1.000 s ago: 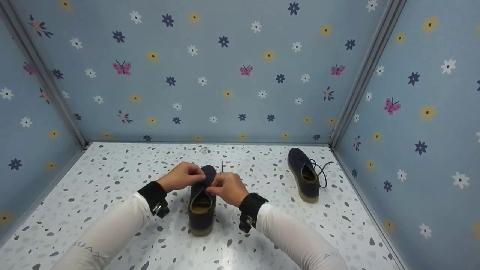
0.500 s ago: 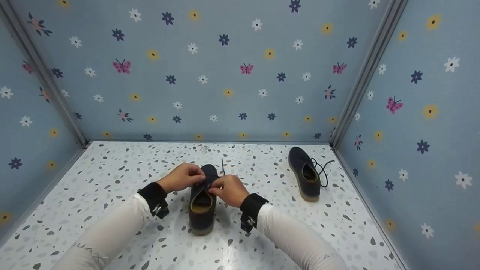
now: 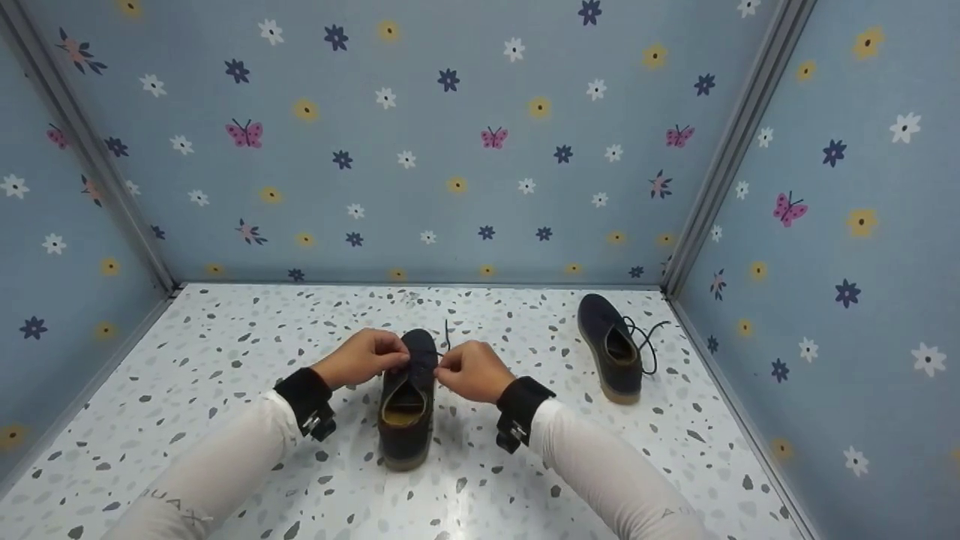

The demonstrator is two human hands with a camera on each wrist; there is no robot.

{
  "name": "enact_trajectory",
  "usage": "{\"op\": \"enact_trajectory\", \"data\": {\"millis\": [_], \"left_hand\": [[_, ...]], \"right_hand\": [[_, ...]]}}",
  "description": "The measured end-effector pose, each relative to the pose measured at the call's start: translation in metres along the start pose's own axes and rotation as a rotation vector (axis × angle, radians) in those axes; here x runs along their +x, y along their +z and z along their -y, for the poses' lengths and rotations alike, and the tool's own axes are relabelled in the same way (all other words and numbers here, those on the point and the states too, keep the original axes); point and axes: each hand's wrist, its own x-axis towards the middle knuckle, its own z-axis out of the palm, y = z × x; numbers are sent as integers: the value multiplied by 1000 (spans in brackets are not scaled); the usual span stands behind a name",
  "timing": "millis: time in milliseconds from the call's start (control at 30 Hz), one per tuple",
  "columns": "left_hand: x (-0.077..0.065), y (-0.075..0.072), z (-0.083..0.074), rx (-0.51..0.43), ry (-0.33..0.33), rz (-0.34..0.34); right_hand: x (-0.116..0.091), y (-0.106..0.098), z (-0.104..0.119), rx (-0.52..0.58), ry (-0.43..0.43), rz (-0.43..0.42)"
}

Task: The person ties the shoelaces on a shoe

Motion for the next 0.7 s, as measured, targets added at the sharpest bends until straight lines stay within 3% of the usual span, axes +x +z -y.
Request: {"op": "enact_trajectory", "data": {"millis": [300,700], "left_hand": [[-1,1,2,-36,8,-42],[-4,3,7,-101,10,-34]], "right_hand": [[11,-23,-18,-3,132,-81],[29,-19,-22,-1,185,-14]]}}
